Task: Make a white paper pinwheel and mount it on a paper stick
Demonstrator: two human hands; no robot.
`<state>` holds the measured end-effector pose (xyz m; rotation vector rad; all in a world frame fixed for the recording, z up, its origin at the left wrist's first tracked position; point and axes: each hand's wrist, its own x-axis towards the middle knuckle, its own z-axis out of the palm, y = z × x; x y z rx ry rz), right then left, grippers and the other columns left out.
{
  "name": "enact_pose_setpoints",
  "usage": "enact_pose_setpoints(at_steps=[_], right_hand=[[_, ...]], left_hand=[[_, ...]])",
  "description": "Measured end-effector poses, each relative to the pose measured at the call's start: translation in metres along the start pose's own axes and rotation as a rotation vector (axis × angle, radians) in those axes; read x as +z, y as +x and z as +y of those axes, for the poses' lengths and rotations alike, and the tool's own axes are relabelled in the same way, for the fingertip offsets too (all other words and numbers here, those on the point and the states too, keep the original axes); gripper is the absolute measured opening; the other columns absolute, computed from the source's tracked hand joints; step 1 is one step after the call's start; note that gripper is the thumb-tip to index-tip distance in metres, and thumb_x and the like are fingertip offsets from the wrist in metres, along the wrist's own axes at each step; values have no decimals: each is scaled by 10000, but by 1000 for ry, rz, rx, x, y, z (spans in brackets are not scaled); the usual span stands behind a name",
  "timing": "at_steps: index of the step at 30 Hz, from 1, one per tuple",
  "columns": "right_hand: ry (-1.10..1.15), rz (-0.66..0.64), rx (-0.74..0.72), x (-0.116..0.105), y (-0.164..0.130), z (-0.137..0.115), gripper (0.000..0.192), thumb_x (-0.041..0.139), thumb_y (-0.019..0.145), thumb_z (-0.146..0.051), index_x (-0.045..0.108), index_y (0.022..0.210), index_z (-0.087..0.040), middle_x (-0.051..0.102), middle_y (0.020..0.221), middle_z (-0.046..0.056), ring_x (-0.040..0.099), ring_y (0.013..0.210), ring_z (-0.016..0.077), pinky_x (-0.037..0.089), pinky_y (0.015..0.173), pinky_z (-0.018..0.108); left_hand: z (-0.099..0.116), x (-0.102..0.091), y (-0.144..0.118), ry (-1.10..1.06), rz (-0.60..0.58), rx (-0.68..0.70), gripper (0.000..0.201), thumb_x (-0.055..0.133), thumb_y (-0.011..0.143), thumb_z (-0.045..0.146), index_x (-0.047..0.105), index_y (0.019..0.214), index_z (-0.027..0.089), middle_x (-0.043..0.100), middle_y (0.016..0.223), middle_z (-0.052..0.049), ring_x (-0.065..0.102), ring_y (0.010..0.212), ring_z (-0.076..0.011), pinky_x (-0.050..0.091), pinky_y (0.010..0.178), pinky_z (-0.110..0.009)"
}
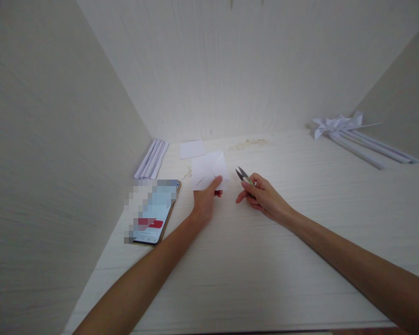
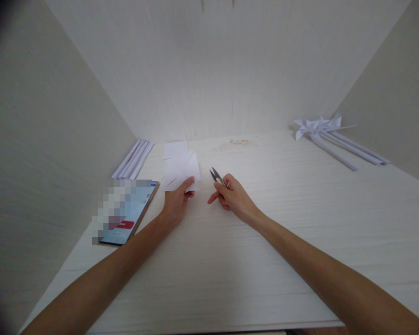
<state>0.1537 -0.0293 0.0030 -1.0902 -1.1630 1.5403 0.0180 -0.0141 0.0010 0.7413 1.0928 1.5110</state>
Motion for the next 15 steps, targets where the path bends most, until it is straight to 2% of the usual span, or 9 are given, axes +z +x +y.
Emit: enact_pose_setpoints(at_steps=[4,8,12,15], right_hand=[[-11,-20,0,-1,0,0,275,502,749,-312,256,664,-225,605,477,-13,227,272,19,109,303,150],[-39,-28,-17,3,-2,0,268,515,742,-314,270,680,-224,524,426,-75,219,291,26,102,307,148],[-51,-80,30,10,-8,-2,222,427,787,-429,366,779,-216,441,474,-89,214,345,38,105,322,158],[-65,-122,57,14,-12,-2,283,380,805,-447,451,774,-175,353,500,-80,220,384,38,146,341,171]], left_hand=[[0,0,0,-1,-4,11,204,671,530,190,552,694,162,565,619,38,474,462,-56,331,386,-175],[1,0,0,-13,2,5,186,665,534,188,546,675,162,556,597,45,465,447,-54,328,384,-177],[2,1,1,-77,32,-8,220,669,527,192,550,711,162,561,619,48,468,451,-48,333,393,-172],[2,0,2,-97,21,-9,195,663,536,210,545,681,156,553,606,46,475,456,-48,344,410,-173]])
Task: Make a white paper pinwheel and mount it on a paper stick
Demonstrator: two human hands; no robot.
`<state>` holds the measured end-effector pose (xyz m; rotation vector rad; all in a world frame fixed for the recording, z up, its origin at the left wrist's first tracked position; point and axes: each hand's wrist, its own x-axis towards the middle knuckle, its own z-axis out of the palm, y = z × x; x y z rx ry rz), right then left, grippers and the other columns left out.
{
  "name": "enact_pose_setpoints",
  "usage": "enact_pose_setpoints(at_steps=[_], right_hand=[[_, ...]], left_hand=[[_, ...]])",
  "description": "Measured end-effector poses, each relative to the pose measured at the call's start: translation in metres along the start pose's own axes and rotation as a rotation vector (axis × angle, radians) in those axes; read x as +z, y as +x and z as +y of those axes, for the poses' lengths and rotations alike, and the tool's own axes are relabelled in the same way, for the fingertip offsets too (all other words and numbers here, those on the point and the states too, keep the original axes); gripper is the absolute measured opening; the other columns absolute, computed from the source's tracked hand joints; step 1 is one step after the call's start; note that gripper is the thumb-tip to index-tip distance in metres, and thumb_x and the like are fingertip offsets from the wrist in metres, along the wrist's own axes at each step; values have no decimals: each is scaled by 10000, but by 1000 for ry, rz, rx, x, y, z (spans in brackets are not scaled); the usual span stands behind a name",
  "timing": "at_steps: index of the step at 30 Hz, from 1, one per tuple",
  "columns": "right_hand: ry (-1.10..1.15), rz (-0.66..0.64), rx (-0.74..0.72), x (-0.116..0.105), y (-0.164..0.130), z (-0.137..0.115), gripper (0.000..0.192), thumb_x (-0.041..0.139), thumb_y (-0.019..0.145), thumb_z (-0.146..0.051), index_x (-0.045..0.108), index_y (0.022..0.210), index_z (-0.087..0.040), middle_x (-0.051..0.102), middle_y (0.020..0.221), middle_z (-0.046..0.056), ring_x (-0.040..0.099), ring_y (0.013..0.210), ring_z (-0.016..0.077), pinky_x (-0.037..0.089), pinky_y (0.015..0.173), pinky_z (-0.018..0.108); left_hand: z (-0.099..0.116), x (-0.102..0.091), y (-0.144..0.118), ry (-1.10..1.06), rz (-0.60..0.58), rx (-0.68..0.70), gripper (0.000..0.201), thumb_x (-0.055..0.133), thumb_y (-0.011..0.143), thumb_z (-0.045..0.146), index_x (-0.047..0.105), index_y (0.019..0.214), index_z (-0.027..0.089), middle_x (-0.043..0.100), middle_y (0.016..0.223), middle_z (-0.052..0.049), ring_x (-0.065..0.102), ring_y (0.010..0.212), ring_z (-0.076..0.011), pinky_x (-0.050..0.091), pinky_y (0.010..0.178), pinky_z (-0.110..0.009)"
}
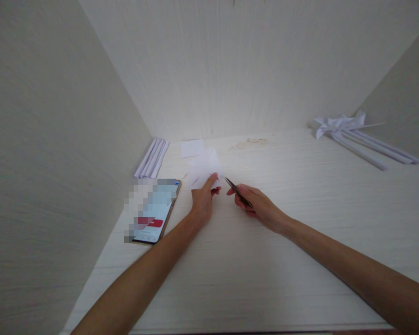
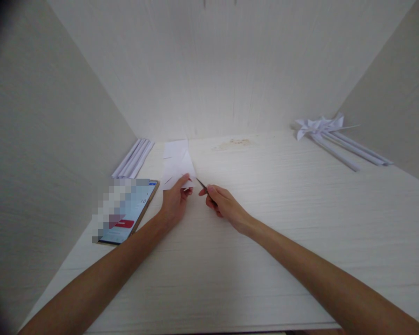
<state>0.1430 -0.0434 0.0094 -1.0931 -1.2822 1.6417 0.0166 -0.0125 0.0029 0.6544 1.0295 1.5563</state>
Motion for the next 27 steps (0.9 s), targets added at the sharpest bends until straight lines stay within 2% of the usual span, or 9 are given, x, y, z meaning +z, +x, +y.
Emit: enact_pose_setpoints(at_steps=[7,14,20,27], right_hand=[[72,-95,-4,5,-5,8,291,403,807,-455,461,844,-172,288,557,-80,285,418,37,187,347,161],[80,-124,15,2,-5,4,228,353,839,-427,402,858,-205,381,553,-89,255,326,18,122,298,153],[-3,-187,-11,1,-2,6,291,352,834,-424,446,743,-164,354,478,-85,249,336,22,153,299,154],[-20,-158,-5,1,-1,7,286,317,851,-379,420,679,-175,350,409,-92,245,299,26,145,281,148]], left_hand=[[0,-2,0,26,-11,-8,201,655,549,242,554,705,164,574,674,31,516,553,-70,360,437,-172],[-1,-2,-1,64,-88,20,151,624,597,249,559,702,161,593,671,20,552,568,-88,382,455,-184],[-1,-2,-2,90,-100,8,136,599,628,271,580,686,150,620,655,-5,593,641,-122,410,494,-199],[-2,-3,-2,104,-154,17,125,596,643,265,587,666,143,632,624,-13,606,607,-122,427,495,-196]])
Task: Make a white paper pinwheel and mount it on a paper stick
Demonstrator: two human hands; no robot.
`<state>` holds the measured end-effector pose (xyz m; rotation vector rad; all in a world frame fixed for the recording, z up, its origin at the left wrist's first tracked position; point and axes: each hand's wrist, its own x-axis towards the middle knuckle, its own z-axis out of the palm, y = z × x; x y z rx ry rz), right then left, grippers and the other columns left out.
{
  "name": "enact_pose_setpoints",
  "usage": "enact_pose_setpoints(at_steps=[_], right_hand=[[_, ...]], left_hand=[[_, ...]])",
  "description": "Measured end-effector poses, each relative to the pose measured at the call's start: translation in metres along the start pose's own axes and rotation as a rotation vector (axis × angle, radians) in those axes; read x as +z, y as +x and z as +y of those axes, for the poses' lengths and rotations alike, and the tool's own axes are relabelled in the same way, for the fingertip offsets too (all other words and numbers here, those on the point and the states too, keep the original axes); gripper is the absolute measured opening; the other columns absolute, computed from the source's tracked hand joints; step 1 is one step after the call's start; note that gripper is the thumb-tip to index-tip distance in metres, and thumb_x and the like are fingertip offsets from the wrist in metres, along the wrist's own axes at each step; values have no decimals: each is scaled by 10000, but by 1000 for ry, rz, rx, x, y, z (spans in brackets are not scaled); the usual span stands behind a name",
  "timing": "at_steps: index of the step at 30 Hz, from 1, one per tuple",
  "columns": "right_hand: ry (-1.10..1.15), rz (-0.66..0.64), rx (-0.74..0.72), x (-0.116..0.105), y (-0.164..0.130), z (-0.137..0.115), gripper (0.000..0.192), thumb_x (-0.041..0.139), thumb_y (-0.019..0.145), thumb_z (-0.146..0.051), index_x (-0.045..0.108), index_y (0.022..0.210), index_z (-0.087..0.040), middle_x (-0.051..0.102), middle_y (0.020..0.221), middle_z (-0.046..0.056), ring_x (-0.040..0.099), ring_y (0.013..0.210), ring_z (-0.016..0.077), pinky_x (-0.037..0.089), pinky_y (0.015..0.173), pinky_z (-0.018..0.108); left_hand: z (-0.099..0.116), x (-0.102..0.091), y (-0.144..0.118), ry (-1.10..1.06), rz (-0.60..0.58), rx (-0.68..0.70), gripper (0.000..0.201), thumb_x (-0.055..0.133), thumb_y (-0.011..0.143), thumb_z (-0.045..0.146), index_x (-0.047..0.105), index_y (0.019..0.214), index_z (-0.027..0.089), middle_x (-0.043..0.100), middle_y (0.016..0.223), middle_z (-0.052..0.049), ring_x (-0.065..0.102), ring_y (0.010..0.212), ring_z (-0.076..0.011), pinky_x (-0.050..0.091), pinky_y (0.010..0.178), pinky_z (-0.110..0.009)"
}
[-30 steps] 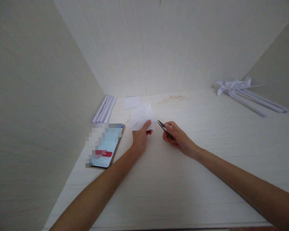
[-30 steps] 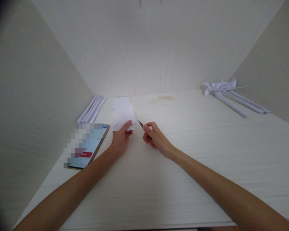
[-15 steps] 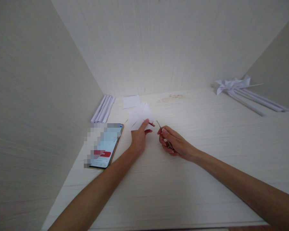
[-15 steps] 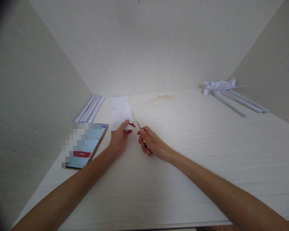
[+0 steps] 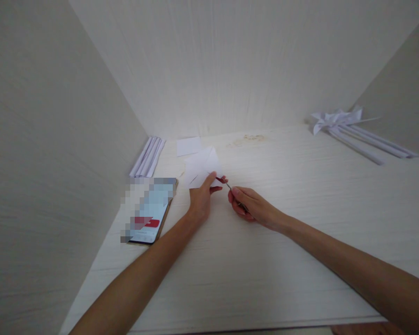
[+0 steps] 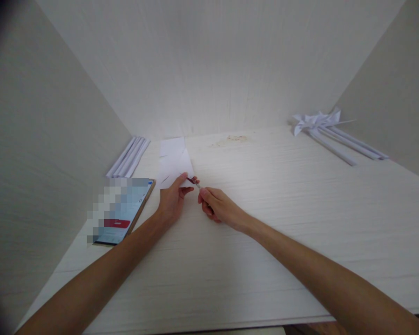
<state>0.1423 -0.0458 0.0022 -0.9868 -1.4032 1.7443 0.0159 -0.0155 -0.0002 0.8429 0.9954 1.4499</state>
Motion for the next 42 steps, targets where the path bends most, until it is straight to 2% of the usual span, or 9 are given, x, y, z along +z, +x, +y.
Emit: enact_pose_setpoints(at_steps=[18,34,42], right_hand=[[48,37,17,1,1,1,323,355,833,-407,408,612,-177,346,371,-92,232,273,25,138,261,145],[-3,101,29,4,0,-3,342,339,837,-364,370,548,-184,324,340,-91,221,261,27,135,263,156],[7,111,36,4,0,-3,333,363,823,-380,375,554,-185,325,351,-90,216,264,26,125,262,160]], left_hand=[[1,1,0,25,5,8,119,599,636,266,587,651,149,627,615,-12,597,586,-123,423,479,-204],[1,1,0,29,-27,23,101,600,639,259,584,650,160,625,614,-5,593,580,-118,414,467,-193],[1,2,0,26,24,15,134,614,620,266,578,697,163,629,624,-2,599,585,-129,410,459,-199]])
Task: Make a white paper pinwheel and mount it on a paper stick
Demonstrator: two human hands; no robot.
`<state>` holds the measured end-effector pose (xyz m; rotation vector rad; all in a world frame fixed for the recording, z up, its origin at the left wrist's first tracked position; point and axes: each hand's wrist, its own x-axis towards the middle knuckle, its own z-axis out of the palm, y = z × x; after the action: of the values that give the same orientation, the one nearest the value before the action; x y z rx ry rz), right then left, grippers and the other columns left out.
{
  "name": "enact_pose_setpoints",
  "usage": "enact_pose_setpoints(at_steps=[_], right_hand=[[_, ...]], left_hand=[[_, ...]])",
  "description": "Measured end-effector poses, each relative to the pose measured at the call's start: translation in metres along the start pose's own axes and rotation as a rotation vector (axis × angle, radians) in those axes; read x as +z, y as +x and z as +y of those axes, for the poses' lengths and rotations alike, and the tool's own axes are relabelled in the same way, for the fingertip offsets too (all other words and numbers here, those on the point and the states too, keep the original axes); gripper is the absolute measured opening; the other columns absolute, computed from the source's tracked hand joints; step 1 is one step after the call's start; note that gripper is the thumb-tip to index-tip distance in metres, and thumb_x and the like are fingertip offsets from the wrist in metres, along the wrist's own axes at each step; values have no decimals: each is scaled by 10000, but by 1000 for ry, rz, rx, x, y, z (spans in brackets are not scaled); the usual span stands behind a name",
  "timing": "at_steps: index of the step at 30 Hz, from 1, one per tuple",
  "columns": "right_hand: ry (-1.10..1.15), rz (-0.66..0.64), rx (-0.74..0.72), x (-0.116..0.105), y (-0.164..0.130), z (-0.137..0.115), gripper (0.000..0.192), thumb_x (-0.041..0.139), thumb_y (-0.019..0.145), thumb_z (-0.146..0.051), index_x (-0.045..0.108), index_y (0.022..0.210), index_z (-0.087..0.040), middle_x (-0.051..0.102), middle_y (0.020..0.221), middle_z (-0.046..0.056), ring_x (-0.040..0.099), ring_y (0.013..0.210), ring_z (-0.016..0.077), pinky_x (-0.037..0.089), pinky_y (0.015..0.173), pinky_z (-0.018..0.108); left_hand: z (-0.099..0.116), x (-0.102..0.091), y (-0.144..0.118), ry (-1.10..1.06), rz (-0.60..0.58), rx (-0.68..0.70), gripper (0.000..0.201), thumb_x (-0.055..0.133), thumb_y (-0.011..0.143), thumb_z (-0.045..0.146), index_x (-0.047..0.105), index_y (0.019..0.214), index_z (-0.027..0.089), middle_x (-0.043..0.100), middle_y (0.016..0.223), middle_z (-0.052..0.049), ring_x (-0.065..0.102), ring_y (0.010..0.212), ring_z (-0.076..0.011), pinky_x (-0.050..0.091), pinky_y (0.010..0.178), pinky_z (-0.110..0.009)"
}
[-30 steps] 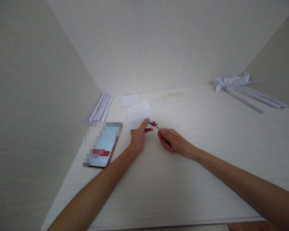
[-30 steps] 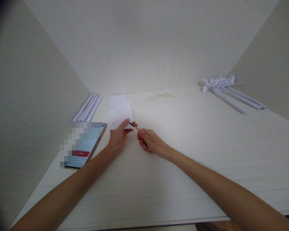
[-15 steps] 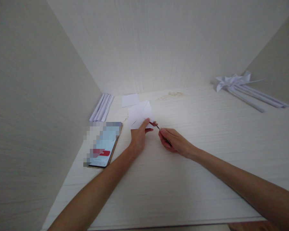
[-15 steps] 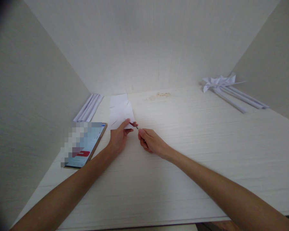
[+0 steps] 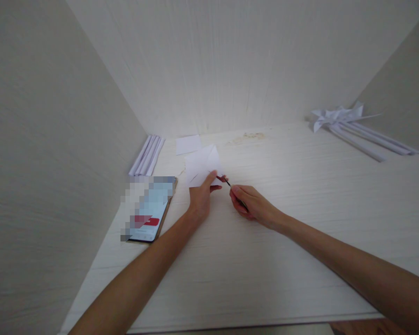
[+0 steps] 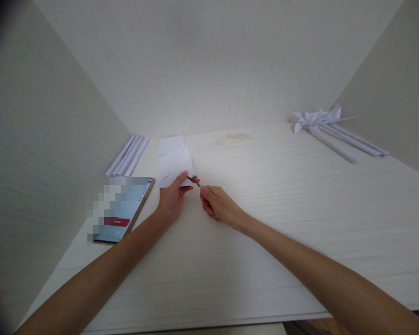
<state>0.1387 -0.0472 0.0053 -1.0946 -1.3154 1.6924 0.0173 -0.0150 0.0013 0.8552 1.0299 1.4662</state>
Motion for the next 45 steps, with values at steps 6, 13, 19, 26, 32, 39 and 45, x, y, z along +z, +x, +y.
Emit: enact_pose_setpoints(at_steps=[6,13,19,26,32,39,45], right_hand=[[96,92,-75,1,1,1,343,421,788,-458,364,583,-189,359,389,-89,273,291,25,161,274,152],[127,254,-150,2,5,3,286,669,605,-358,491,729,-172,321,384,-127,238,295,16,163,275,161],[176,250,-121,1,4,3,280,681,571,-339,454,612,-179,327,346,-119,236,271,15,141,258,164],[251,283,-171,-3,7,6,233,648,609,-287,439,644,-188,334,340,-122,219,256,12,115,256,158],[349,439,-247,-10,11,4,207,630,636,-285,448,650,-187,303,347,-127,228,271,13,122,263,148],[426,510,-273,-21,14,-1,231,637,624,-288,429,622,-189,298,343,-131,217,278,10,125,262,138],[455,485,-263,-21,14,-2,221,611,641,-346,462,640,-183,282,346,-131,205,276,14,108,271,154]], left_hand=[[2,-1,2,-58,57,-1,139,628,603,258,576,684,157,618,632,6,599,600,-109,409,485,-185],[-2,3,-7,-6,0,-29,201,681,544,239,601,721,185,617,735,7,563,654,-107,434,516,-202],[-3,5,-7,-35,-27,-90,192,680,539,238,601,704,179,619,722,2,551,603,-109,417,469,-206],[-1,-1,4,-159,-15,-71,156,667,546,239,582,634,143,578,593,30,498,493,-64,380,415,-172],[-2,0,1,-75,-66,-106,184,710,501,235,615,620,132,634,643,-7,542,547,-89,411,472,-196],[-6,15,-4,-2,-121,-135,245,722,501,233,641,704,123,669,745,-56,588,651,-138,463,596,-257],[-13,27,-4,-5,-17,-72,298,718,509,229,639,777,125,660,780,-54,583,690,-136,471,591,-240]])
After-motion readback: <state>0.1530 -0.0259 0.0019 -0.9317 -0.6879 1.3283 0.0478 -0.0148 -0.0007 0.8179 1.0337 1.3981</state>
